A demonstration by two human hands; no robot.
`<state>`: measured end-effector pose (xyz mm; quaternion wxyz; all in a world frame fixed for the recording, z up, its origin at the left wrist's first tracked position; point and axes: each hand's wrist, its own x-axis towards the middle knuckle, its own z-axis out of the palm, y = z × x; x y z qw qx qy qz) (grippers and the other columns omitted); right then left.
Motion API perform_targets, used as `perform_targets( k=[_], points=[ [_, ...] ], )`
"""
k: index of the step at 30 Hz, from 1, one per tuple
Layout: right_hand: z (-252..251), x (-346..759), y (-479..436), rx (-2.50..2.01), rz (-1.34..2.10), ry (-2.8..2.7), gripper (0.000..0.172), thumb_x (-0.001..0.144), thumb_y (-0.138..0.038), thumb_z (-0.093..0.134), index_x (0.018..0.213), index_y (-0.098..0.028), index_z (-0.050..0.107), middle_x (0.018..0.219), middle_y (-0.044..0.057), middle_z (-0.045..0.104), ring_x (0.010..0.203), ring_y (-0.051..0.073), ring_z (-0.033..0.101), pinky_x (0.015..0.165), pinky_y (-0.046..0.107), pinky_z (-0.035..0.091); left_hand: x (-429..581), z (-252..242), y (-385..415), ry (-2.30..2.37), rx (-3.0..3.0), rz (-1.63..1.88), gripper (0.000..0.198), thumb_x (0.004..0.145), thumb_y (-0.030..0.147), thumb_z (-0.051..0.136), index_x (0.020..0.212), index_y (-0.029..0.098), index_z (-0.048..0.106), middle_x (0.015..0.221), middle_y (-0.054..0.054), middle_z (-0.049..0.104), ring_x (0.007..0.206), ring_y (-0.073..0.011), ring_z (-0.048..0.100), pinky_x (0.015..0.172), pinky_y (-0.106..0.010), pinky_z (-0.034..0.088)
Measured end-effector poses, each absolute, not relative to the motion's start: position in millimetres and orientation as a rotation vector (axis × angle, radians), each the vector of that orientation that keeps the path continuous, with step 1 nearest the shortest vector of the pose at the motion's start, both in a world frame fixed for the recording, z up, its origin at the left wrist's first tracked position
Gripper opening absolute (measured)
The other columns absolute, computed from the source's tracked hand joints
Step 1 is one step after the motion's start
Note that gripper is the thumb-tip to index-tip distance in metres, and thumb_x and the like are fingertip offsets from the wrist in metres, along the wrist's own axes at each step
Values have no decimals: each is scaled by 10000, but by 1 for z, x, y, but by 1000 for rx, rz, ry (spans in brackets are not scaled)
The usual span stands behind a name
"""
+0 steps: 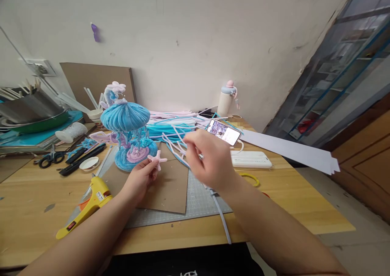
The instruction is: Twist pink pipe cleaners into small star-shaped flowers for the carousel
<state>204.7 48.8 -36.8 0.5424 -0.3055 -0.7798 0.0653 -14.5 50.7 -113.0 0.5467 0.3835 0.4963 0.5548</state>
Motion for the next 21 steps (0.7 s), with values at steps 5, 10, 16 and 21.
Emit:
perform_targets(
  k=[5,10,16,21],
  points=[
    [-74,194,94,-1598,359,-2272,254,787,-398,575,628,-200,594,622,28,620,561,159,525,520,259,301,-15,-111,51,1171,906,1310,271,694,377,672,655,142,543,505,50,475,434,-50,360,443,-197,243],
    [-103,194,103,-1591,528,-2343,97,702,-258,654,647,-183,627,689,46,659,640,172,562,536,252,294,-14,-109,51,1157,922,1277,262,681,373,674,652,137,565,524,40,494,436,-54,361,441,-202,249],
    [-98,196,108,-1425,727,-2258,178,765,-271,559,628,-167,604,596,-2,606,564,121,529,511,226,336,-13,-108,48,1110,947,1227,274,682,388,682,663,133,585,575,19,529,461,-61,390,449,-200,275],
    [-91,192,104,-1041,1393,-1663,209,761,-368,592,714,-168,554,603,-20,606,417,65,457,389,186,282,-10,-106,45,1088,986,1138,308,691,392,688,805,108,652,754,-49,630,526,-76,475,467,-198,322]
  ],
)
